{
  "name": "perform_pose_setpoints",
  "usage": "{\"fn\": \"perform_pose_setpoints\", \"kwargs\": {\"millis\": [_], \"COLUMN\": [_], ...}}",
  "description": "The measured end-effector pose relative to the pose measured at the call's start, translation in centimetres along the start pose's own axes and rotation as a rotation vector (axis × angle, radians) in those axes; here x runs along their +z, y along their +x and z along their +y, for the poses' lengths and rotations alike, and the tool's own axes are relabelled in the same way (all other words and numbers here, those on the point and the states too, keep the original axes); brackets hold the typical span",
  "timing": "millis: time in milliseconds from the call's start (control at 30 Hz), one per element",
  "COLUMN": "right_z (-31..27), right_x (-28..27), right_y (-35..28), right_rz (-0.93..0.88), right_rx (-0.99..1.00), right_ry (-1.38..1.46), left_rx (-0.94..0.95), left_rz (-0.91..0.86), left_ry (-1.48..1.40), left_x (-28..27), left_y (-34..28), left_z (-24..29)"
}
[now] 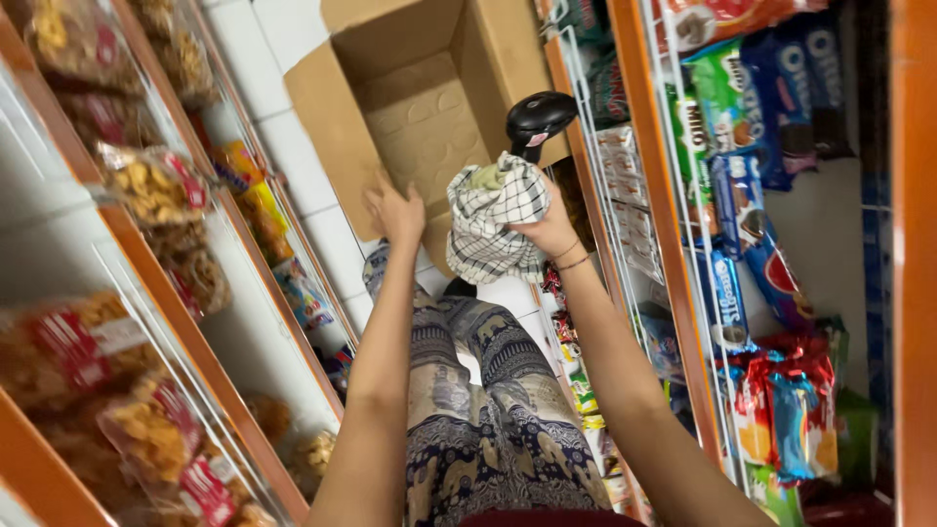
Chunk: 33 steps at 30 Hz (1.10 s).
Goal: The person removes snack bags and boxed cookies from a cardboard box on the floor, wipes them with a cloth, and arranges them on shelves in a store aisle. They also use a spray bottle and cloth to clean a green plastic item before placing it on a shelf.
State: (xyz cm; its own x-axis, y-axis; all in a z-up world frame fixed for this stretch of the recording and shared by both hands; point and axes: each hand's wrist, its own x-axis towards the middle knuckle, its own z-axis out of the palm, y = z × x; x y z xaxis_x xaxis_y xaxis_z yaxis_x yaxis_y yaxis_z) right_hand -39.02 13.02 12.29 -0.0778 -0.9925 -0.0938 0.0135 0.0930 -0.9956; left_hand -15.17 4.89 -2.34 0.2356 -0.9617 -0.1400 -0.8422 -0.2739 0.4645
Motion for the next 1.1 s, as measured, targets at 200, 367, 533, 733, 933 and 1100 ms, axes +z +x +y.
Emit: {"fn": "perform_pose_setpoints", "kwargs": {"millis": [200, 367, 533, 733, 933, 1100], "right_z": [-3.6, -11.7, -19.1, -23.5, -22.6, -18.7], "right_x": [-0.2, 0.5, 1.0, 3.8, 9.2, 15.9], "right_y": [-1.7, -6.0, -13.7, -25.5, -38.9, -51.1], "right_rz": [0.077, 0.196, 0.369, 0.631, 1.064, 1.656], "right_rx": [-0.066, -0.079, -0.120, -0.179, -0.267, -0.173], "right_ry": [0.034, 0.166, 0.186, 0.120, 0.059, 0.303], "left_rx": [0.275, 0.436, 0.672, 0.638, 0.850, 1.059], "left_rz": [-0.762, -1.327, -1.747, -2.230, -2.487, -2.641], "left_ry": [-1.149, -1.178, -0.993, -0.714, -0.433, -0.266], "left_x": [-12.9, -19.0, -23.1, -25.6, -25.4, -27.4], "left_y": [-0.1, -2.4, -6.2, -16.8, -32.6, -48.0], "left_z": [13.1, 20.5, 26.4, 30.4, 29.7, 26.4]}}
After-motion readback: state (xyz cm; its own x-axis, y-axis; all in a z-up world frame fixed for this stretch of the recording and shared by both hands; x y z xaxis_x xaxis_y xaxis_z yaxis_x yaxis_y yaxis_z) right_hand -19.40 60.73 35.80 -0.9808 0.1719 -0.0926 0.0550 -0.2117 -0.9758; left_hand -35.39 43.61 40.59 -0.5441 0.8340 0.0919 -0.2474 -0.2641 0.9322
